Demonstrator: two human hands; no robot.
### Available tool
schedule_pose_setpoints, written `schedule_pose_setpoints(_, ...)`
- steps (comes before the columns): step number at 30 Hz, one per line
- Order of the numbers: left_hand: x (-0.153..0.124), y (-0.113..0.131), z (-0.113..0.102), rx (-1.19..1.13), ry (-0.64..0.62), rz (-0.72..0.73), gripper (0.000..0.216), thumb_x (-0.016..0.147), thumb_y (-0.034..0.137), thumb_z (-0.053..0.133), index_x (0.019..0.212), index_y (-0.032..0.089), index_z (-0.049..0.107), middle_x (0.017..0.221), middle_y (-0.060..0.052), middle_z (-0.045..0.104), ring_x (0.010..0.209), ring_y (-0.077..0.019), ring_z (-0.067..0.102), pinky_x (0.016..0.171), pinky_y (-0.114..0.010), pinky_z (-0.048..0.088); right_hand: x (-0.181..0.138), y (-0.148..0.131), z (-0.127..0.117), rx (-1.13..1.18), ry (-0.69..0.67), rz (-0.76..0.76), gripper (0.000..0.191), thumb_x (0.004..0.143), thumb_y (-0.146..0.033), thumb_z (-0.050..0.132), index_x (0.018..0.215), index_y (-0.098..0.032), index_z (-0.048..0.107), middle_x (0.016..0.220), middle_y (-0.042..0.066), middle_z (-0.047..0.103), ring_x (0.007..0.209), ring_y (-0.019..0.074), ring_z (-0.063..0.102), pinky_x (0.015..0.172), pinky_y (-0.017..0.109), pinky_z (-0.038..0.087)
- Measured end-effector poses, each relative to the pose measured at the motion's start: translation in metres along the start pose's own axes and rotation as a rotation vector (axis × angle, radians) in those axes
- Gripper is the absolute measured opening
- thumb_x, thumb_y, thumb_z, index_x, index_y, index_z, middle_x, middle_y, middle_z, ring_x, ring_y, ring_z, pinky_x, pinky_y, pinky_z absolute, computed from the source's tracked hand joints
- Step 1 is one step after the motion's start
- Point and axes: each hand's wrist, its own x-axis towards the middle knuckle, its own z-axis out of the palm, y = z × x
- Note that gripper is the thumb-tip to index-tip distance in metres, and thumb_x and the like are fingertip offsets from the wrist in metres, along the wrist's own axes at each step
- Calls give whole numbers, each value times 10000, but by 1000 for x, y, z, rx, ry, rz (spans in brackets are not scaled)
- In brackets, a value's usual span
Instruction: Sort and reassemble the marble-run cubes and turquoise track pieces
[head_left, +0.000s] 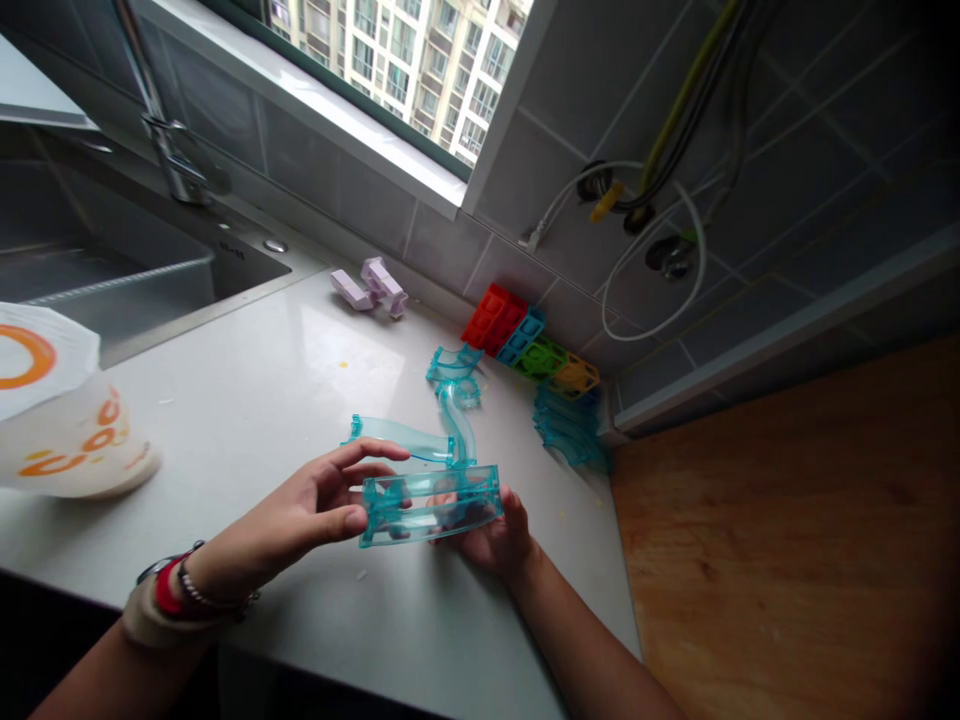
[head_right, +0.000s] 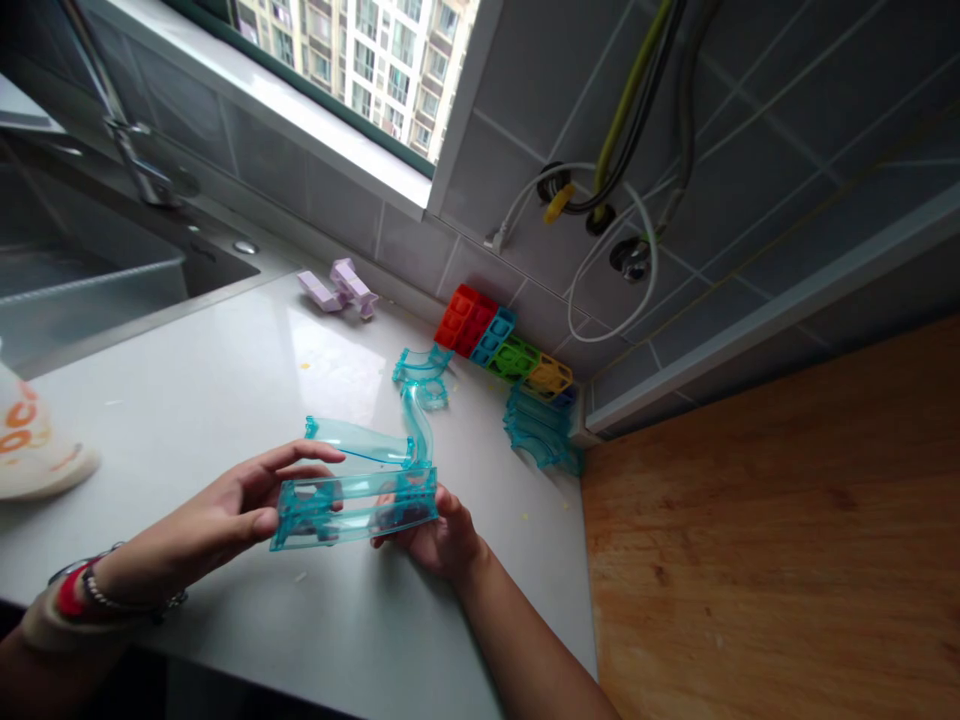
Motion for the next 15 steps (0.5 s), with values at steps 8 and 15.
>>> schedule_pose_setpoints(8, -2, 3, 2, -16, 63, -17, 643, 825, 472, 848, 1369, 256, 580, 1057, -76, 703, 925, -230, 698, 761, -275, 535, -2, 0, -2, 36, 57, 18, 720, 672, -810, 745, 1037, -190, 766, 881, 72, 743, 832, 260, 668, 844, 455, 545)
schedule_pose_setpoints(15, 0, 7, 2, -16, 108, 11, 684, 791, 404, 889, 1372, 228, 573, 1014, -78, 688, 873, -209, 678, 719, -264, 540, -2, -2, 0, 52, 79, 27, 668, 691, -765, 758, 1041, -197, 788, 831, 72, 772, 870, 288, 701, 885, 486, 545)
